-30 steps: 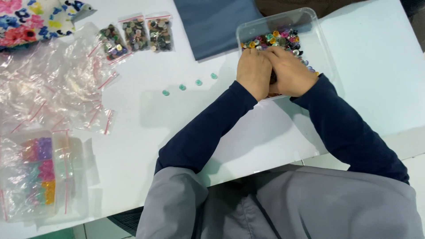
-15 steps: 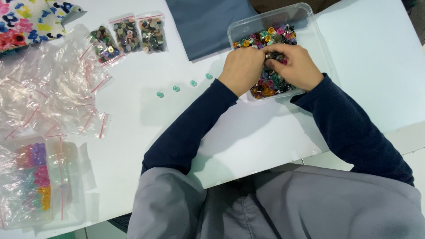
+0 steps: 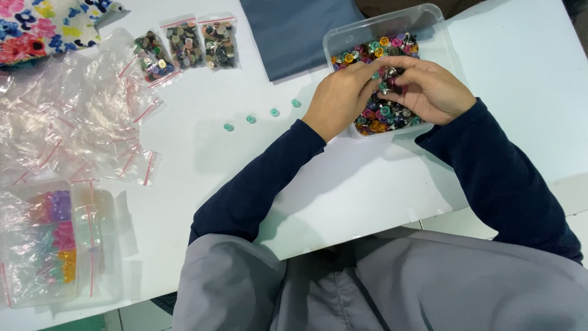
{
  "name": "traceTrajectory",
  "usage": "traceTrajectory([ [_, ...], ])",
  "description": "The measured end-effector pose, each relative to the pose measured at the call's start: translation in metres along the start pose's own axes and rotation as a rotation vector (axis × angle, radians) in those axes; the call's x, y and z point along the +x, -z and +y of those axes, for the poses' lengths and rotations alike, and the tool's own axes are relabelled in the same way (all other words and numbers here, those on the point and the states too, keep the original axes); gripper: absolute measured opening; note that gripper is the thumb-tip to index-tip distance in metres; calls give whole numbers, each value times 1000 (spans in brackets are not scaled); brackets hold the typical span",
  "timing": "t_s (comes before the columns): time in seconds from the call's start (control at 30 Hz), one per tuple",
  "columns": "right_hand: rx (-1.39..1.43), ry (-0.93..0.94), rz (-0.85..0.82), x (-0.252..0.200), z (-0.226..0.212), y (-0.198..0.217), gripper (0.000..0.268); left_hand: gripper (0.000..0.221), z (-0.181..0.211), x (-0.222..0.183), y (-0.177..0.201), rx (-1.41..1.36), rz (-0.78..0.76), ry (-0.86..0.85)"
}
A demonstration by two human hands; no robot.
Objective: Sort buttons by color from a mixed container into small plastic bags
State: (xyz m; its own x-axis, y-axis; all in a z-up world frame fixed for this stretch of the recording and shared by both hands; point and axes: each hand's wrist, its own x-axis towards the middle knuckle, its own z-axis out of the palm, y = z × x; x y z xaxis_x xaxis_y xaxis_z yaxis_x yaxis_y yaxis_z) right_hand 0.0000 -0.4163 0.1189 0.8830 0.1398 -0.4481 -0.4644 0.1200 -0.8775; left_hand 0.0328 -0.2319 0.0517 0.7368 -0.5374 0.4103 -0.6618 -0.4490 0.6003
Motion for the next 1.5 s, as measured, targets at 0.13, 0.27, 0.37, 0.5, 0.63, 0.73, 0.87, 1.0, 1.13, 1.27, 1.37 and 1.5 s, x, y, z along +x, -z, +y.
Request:
traceTrajectory([
  [0.13, -60, 30, -35, 1, 3, 2, 55, 36, -3, -2, -4, -46, 24, 8],
  [0.27, -127, 44, -72, 2, 7, 6, 54, 44, -8, -4, -12, -64, 56, -12],
  [0.37, -172, 60, -72, 2, 7, 5, 53, 46, -8, -5, -12, -55, 60, -5],
  [0.5, -158, 130, -53, 3, 11, 6, 50, 32, 1, -4, -4, -62, 113, -45],
  [0.63, -220, 228, -11, 6, 18, 7, 46, 30, 1, -3, -5, -55, 132, -45],
  [0.73, -175, 266, 28, 7, 20, 8, 41, 30, 2, -4, -4, -76, 132, -41],
  [0.87, -212, 284, 29, 3, 19, 6, 18, 32, -1, -5, -8, -50, 142, -41],
  [1.0, -202, 312, 9, 7, 25, 9, 16, 39, -2, -7, -8, -40, 152, -57],
  [1.13, -251, 304, 32, 6, 22, 5, 18, 41, 3, -12, 4, -73, 184, -88],
  [1.27, -600, 576, 12, 1, 15, -6, 18, 47, -12, -24, 3, -51, 338, -186],
  [1.37, -820, 687, 55, 3, 15, -12, 18, 46, -30, -34, 16, 165, 500, -358],
  [1.5, -1041, 838, 139, 13, 20, -13, 18, 27, -37, -65, 52, 207, 454, -299],
])
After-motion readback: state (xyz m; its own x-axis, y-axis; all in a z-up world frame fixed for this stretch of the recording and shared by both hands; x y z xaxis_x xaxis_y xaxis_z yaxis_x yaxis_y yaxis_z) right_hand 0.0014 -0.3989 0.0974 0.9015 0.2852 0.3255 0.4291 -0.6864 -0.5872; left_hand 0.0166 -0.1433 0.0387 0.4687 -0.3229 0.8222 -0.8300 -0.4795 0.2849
